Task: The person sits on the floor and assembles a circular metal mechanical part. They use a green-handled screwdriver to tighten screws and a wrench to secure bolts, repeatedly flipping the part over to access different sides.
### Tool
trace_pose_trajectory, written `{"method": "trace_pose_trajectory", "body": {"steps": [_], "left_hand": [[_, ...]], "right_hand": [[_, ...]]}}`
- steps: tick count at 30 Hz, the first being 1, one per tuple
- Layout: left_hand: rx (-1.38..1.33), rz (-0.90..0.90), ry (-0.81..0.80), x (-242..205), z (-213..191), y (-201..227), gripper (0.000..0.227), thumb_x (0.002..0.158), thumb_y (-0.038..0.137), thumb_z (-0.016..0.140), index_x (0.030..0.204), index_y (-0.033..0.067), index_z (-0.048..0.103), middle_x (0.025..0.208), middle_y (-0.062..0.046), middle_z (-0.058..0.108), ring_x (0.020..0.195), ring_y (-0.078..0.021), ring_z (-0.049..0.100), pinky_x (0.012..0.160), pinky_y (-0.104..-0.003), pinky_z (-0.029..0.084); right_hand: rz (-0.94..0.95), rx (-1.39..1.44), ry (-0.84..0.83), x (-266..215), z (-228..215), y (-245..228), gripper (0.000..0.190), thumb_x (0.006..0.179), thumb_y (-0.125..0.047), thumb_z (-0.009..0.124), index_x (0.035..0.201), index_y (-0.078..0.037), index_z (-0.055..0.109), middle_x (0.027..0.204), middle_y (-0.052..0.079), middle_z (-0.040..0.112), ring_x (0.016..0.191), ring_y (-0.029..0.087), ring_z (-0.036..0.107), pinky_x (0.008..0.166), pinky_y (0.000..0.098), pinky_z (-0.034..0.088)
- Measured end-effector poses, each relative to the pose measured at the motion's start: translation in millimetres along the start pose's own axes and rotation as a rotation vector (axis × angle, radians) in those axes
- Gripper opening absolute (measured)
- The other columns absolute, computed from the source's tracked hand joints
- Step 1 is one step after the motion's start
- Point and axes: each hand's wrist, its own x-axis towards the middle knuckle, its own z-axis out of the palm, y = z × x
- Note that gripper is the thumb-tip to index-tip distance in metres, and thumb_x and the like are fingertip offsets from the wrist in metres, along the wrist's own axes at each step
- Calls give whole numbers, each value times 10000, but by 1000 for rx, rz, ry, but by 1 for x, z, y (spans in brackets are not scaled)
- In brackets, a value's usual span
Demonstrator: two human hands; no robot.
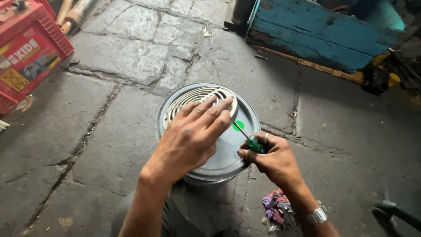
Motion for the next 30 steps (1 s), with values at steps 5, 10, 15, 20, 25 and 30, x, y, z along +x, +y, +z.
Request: {"method": "trace_pose_trajectory", "body": {"steps": [5, 10, 15, 20, 25, 30], "left_hand": [[-12, 3, 1, -5, -4, 1, 552, 783, -48, 663, 1311, 49, 535, 1517, -116, 526, 1412, -347, 498, 1141, -511, 387], [-70, -23, -8, -10, -5, -3, 569, 798, -49, 651, 1343, 80, 552, 1506, -100, 540, 1410, -340, 496, 1131, -523, 385], [-66, -55, -13, -14, -7, -7, 636, 782, -79, 640, 1381, 126, 576, 1493, -68, 562, 1402, -313, 503, 1126, -559, 372], [-26, -53, 3, -17, -9, -8, 618, 746, -97, 638, 1304, 169, 627, 1453, -43, 590, 1382, -284, 522, 1172, -575, 313], [-61, -86, 47, -16, -10, -7, 505, 824, -27, 645, 1294, 158, 642, 1389, -47, 634, 1323, -274, 556, 1148, -571, 295], [-45, -58, 140, -13, 5, -3, 370, 895, -26, 614, 1250, 59, 671, 1317, -90, 706, 1275, -250, 628, 1121, -476, 369]], "right_hand": [[57, 101, -12, -6, 1, -19, 271, 826, -129, 778, 1068, -7, 773, 755, 24, 728, 470, 56, 508, 409, 225, 393], [31, 191, 78, -10, -9, -13, 382, 858, -111, 714, 1219, 13, 724, 865, 49, 772, 475, 61, 505, 400, 214, 374], [-96, 87, 66, -23, -39, -12, 539, 864, -71, 710, 1397, -15, 655, 912, 122, 699, 644, 82, 570, 509, 203, 467], [-282, -201, 197, -41, -52, -45, 457, 822, -24, 745, 1251, 35, 601, 1110, 208, 732, 753, 167, 684, 547, 279, 587], [-513, -80, 210, -37, -45, -86, 356, 974, -92, 722, 1275, 39, 586, 1084, 236, 718, 757, 167, 698, 590, 281, 575], [-667, -186, 395, -20, -37, -104, 501, 1007, -190, 660, 1390, -57, 364, 932, 154, 699, 637, 155, 667, 571, 292, 523]]}}
